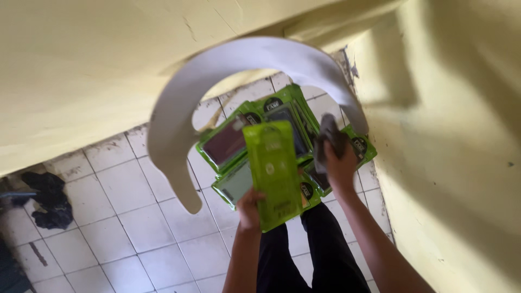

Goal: The person wipes the plastic packaging of several phone cases with a cloth, then hangs each case on a wall-mounted wire display rack. The person repeats this process for multiple cases throughout the clip.

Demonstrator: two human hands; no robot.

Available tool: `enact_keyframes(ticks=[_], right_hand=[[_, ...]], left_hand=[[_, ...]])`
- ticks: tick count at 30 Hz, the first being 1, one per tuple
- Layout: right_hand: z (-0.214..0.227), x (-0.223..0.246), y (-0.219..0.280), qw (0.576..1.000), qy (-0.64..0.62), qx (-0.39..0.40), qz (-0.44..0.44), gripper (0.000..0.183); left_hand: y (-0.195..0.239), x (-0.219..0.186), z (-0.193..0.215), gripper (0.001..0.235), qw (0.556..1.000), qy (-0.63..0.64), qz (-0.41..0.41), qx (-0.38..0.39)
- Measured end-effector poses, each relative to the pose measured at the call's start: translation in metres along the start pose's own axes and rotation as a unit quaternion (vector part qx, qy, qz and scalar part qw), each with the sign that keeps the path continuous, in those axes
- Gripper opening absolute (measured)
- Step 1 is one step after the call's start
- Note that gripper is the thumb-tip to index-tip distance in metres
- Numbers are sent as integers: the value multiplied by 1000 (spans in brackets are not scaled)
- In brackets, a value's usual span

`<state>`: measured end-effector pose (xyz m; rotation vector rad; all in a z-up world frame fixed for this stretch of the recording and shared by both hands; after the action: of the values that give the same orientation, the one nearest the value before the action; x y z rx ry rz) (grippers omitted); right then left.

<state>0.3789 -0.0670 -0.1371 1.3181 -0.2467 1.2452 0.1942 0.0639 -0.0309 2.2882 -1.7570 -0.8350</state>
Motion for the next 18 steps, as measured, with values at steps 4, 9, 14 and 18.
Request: enact_keyframes(ticks=[4,9,14,18], right_hand=[[55,18,70,932,-350,26,-88,47],[136,152,177,967,-238,-32,89,49],[104,329,306,897,-6,16,441,30],[65,387,375,734,332,-129,578,69]], left_hand=[[42,-5,-34,77,998,21,63,-4],[77,-7,-86,74,992,-62,109,32],[86,-10,-168,82,968,-225,43,101],[102,-40,-221,86,933,-316,-59,160]])
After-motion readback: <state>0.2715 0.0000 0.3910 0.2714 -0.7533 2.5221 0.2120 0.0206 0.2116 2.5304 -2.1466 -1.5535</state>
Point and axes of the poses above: each hand's wrist, its own y-axis away from the middle knuckle, its own z-axis out of the back of the hand, x = y × z, the point moved 9 cm from there along -y, towards the middle knuckle, and after that the axes turned 3 degrees about z, right-handed, at the moved point
